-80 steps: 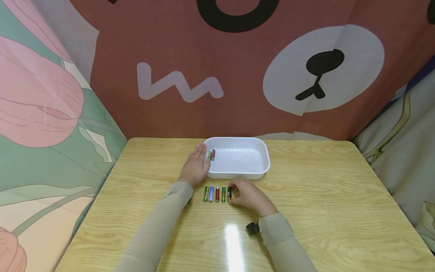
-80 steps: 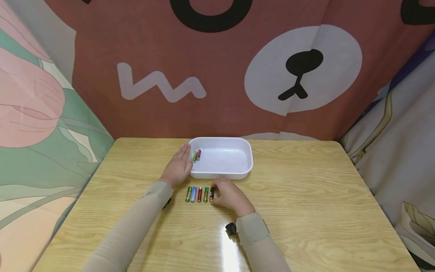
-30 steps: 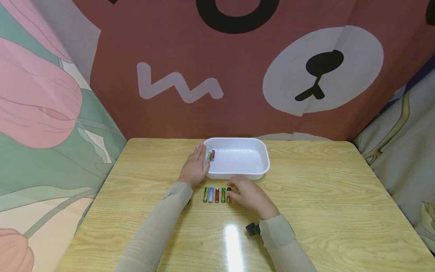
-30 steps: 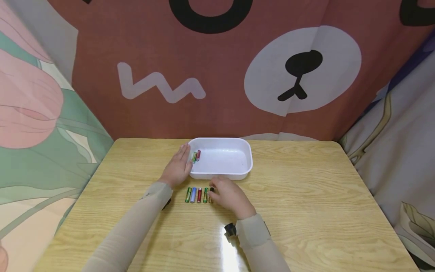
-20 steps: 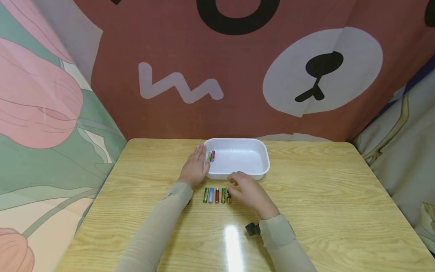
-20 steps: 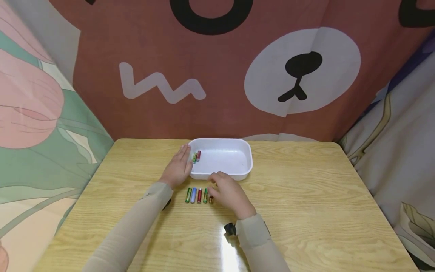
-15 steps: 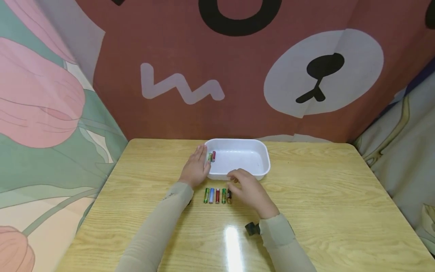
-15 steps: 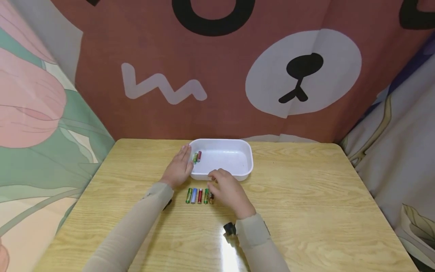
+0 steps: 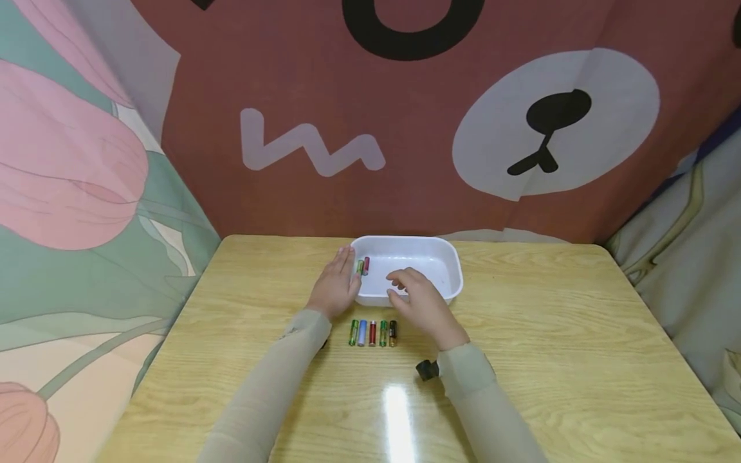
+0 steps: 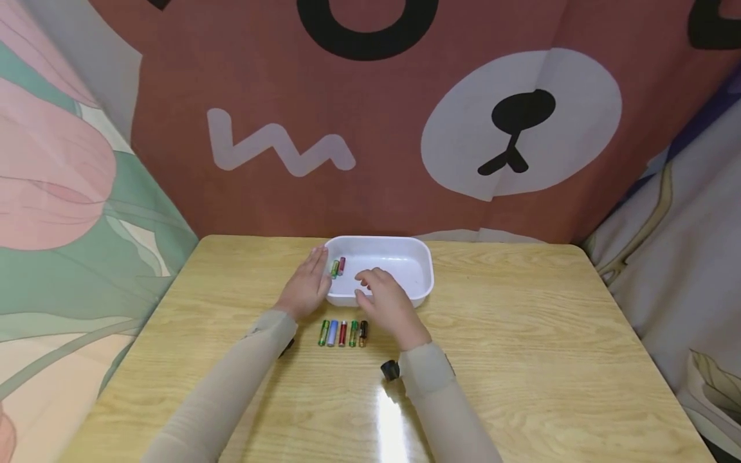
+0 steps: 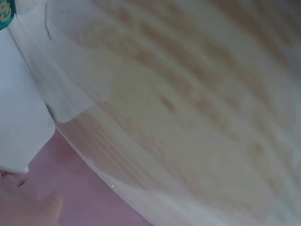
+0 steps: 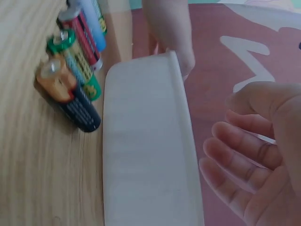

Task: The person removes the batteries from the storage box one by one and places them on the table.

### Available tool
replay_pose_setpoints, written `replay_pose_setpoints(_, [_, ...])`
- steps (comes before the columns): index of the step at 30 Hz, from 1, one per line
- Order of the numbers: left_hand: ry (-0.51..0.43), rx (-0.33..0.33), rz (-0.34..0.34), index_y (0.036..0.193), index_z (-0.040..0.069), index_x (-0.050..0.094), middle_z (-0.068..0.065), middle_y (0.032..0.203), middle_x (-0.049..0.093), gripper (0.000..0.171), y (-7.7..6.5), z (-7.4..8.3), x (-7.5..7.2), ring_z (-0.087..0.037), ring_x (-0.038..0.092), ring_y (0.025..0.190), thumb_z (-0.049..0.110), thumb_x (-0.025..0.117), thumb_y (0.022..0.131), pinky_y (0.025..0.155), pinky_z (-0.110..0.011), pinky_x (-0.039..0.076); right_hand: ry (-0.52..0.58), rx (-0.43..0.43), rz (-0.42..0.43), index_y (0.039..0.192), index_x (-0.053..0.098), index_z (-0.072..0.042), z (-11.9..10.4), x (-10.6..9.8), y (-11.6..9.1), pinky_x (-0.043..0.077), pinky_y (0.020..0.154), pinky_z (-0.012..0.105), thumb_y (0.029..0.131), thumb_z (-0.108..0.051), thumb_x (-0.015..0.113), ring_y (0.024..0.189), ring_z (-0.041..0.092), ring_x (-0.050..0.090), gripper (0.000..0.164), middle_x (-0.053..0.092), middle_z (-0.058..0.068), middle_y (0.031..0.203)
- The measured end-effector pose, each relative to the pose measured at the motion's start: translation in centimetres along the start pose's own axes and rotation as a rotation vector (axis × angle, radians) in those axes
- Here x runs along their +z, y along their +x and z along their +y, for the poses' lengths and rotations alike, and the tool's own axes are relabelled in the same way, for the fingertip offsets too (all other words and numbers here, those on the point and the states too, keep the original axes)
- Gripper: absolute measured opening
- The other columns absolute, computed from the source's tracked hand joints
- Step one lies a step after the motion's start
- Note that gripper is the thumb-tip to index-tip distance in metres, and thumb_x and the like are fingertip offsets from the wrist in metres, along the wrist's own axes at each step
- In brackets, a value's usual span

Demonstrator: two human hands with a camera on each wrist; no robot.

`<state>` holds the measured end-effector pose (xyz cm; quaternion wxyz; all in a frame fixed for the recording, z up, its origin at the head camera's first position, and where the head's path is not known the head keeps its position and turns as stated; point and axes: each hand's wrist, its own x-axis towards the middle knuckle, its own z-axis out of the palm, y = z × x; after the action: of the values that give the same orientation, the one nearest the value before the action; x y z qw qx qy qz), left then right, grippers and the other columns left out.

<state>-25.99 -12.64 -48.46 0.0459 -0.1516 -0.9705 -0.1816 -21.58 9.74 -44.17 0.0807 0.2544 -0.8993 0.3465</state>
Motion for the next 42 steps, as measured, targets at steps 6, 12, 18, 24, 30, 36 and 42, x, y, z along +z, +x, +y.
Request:
replay_pose_setpoints(6, [0.011, 0.004, 0.001, 0.161, 0.000, 0.018, -0.016, 0.168, 0.017, 0.064, 0.1, -0.1, 0.1, -0.029, 0.012, 0.155, 0.030, 0.038, 0.107, 0.124, -0.048, 0.023, -0.011, 0.009, -0.016, 0.120, 0.067, -0.002, 0.7, 0.1, 1.8, 0.057, 0.086, 0.043, 0.096, -0.013, 0.067, 0.098, 0.028, 0.065, 0.026, 0.066, 0.010, 0.106])
replay_pose_setpoints(12, [0.026, -0.012, -0.024, 0.161, 0.001, 0.016, -0.013, 0.169, 0.014, 0.063, 0.1, 0.3, -0.2, -0.027, 0.010, 0.156, 0.030, 0.036, 0.108, 0.125, -0.047, 0.021, 0.004, 0.024, -0.049, 0.121, 0.066, -0.001, 1.5, 0.4, 3.4, 0.057, 0.088, 0.044, 0.096, -0.014, 0.065, 0.100, 0.031, 0.065, 0.028, 0.066, 0.011, 0.107])
replay_pose_setpoints(18, [0.008, -0.017, -0.037, 0.161, 0.001, 0.015, -0.013, 0.169, 0.013, 0.062, 0.0, 0.4, -0.3, -0.026, 0.008, 0.156, 0.030, 0.033, 0.109, 0.125, -0.047, 0.019, 0.006, 0.027, -0.064, 0.122, 0.066, 0.000, 2.2, 1.2, 5.1, 0.057, 0.090, 0.042, 0.095, -0.012, 0.066, 0.100, 0.029, 0.065, 0.029, 0.066, 0.013, 0.109])
replay_pose_setpoints(24, [-0.009, -0.015, -0.033, 0.161, 0.001, 0.015, -0.012, 0.169, 0.012, 0.061, -0.1, 0.2, -0.2, -0.026, 0.008, 0.156, 0.028, 0.032, 0.109, 0.125, -0.048, 0.020, 0.040, 0.048, -0.088, 0.125, 0.065, 0.001, 2.7, 2.2, 6.4, 0.057, 0.091, 0.041, 0.094, -0.009, 0.068, 0.101, 0.030, 0.066, 0.033, 0.066, 0.015, 0.113])
replay_pose_setpoints(30, [-0.023, -0.010, -0.043, 0.161, 0.001, 0.013, -0.013, 0.169, 0.011, 0.063, -0.3, 0.3, -0.4, -0.026, 0.007, 0.156, 0.029, 0.030, 0.108, 0.125, -0.048, 0.020, 0.064, 0.073, -0.117, 0.125, 0.064, 0.003, 3.3, 2.8, 7.1, 0.057, 0.090, 0.043, 0.092, -0.008, 0.071, 0.102, 0.034, 0.066, 0.036, 0.066, 0.018, 0.114])
replay_pose_setpoints(36, [-0.025, -0.005, -0.050, 0.161, 0.001, 0.012, -0.013, 0.169, 0.010, 0.063, -0.3, 0.5, -0.6, -0.026, 0.006, 0.156, 0.033, 0.024, 0.108, 0.125, -0.048, 0.019, 0.092, 0.122, -0.158, 0.131, 0.062, 0.002, 3.7, 3.3, 7.9, 0.057, 0.093, 0.042, 0.091, -0.012, 0.074, 0.106, 0.032, 0.065, 0.044, 0.066, 0.018, 0.120])
replay_pose_setpoints(42, [-0.041, 0.009, -0.018, 0.161, 0.000, 0.015, -0.015, 0.168, 0.015, 0.063, -0.3, 0.3, -0.4, -0.027, 0.009, 0.156, 0.031, 0.029, 0.108, 0.124, -0.050, 0.021, 0.158, 0.133, -0.171, 0.131, 0.062, 0.004, 3.7, 3.7, 8.8, 0.056, 0.095, 0.042, 0.088, -0.006, 0.076, 0.108, 0.034, 0.066, 0.047, 0.066, 0.021, 0.123])
